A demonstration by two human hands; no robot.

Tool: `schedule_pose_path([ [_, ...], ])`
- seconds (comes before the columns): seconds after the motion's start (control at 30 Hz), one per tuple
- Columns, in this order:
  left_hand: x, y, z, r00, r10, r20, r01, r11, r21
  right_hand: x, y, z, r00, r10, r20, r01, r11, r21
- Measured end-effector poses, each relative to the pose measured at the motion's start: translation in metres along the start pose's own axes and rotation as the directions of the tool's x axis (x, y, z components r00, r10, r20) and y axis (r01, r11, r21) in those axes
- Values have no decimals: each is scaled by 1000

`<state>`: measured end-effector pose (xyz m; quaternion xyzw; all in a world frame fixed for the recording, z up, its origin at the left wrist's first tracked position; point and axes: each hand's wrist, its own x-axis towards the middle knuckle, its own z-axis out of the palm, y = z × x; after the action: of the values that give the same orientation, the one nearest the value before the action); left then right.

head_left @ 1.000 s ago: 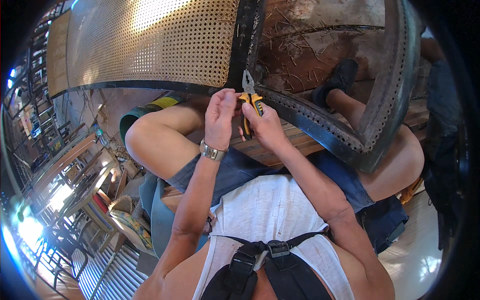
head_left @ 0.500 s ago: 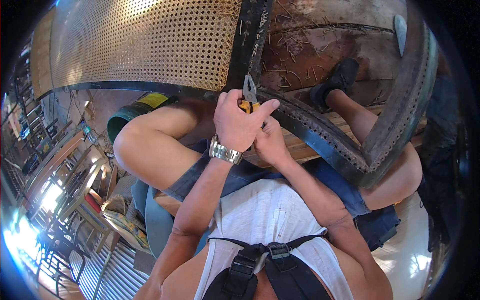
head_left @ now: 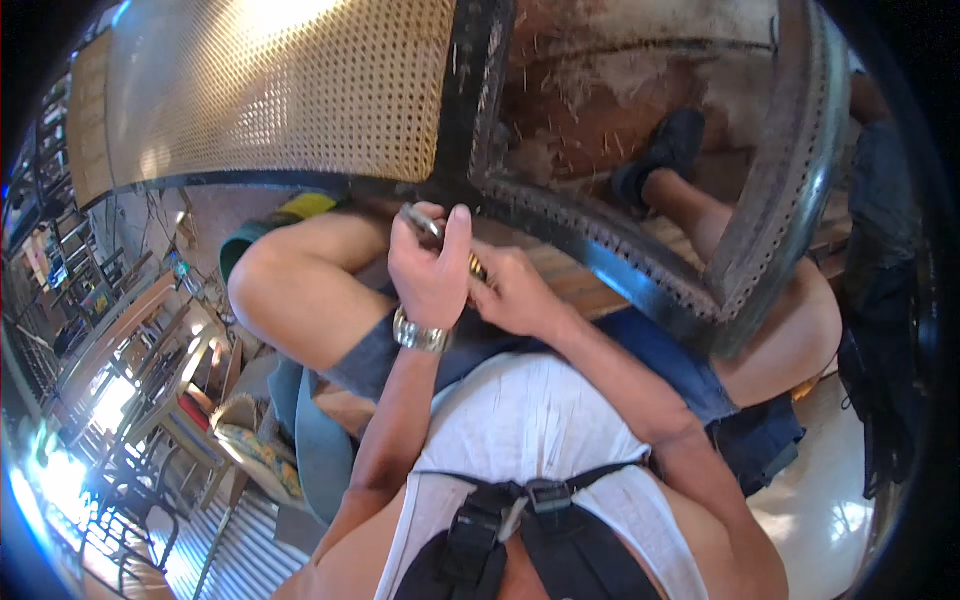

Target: Repairing a rattan and wood chair frame using pliers and a screwdriver in a workshop setting.

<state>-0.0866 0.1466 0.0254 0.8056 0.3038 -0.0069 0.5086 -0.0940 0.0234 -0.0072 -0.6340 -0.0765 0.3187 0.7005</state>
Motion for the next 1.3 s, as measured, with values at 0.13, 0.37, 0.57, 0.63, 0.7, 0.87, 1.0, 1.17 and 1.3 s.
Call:
schedule_pose_path([
  [0.13,5,-14,-10,964,-131,231,226,861,-455,-1,-20,-17,921,374,106,-381,924,46],
  [0.37,21,26,-18,871,127,475,220,764,-606,-94,-86,-66,987,153,53,-160,970,181],
  [0.57,83,-12,34,796,564,221,-606,737,300,-292,-131,-126,647,170,-743,109,944,311],
  [0.63,81,-14,41,671,641,372,-726,466,505,-335,-105,-130,459,186,-869,148,948,281],
  [0.7,76,-21,47,604,693,394,-780,413,470,-365,-71,-127,193,331,-924,-148,940,306],
  [0.87,64,-30,53,473,760,445,-846,250,471,-417,46,-64,294,399,-868,-629,765,138],
  [1.0,64,-31,52,465,755,463,-854,244,459,-423,95,-29,207,461,-863,-794,594,127],
  [1.17,49,-35,53,459,743,487,-885,335,323,-425,102,-22,222,418,-881,-777,622,99],
  [1.3,36,-37,49,467,733,496,-880,325,347,-451,112,-29,213,241,-947,-783,622,-18],
])
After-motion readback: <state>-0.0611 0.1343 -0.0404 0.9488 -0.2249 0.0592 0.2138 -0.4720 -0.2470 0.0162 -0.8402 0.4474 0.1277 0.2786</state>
